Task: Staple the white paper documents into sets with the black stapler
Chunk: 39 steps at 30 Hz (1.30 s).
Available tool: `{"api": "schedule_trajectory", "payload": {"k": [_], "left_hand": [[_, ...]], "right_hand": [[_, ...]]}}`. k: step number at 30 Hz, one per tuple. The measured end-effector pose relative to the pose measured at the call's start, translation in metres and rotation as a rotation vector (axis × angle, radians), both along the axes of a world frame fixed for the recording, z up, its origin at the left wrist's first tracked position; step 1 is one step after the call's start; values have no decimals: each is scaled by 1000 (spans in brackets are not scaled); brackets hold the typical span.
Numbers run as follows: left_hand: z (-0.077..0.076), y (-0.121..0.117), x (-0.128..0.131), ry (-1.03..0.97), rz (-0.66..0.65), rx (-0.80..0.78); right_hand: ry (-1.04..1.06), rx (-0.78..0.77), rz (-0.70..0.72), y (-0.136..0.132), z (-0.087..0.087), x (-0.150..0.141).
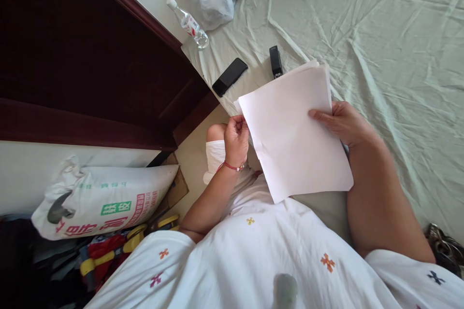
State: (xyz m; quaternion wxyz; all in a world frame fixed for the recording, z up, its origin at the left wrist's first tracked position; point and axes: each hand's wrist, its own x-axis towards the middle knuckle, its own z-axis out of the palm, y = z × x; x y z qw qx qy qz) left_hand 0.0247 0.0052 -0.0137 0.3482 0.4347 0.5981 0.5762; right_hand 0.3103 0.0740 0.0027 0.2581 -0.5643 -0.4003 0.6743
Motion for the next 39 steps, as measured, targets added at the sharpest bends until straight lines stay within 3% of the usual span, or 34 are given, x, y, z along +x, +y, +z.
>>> {"api": "schedule_trajectory", "payload": {"k": [4, 9, 19, 23, 35, 39], "left_hand": [[-4, -2, -2, 144, 8, 2], [1, -8, 1, 270, 32, 37], [3, -7, 15, 115, 125, 76], [11, 1, 10, 16, 82, 151], [38, 13, -6, 144, -95, 233], [38, 15, -7, 168, -29, 273]], "right_hand": [[31, 6, 8, -1, 3, -3], [45, 16, -14, -3, 5, -5], [69, 55, -7, -5, 5, -3], [78, 49, 33, -4, 4, -2], [86, 58, 58, -5, 4, -1], [85, 62, 44, -6, 5, -2]]}}
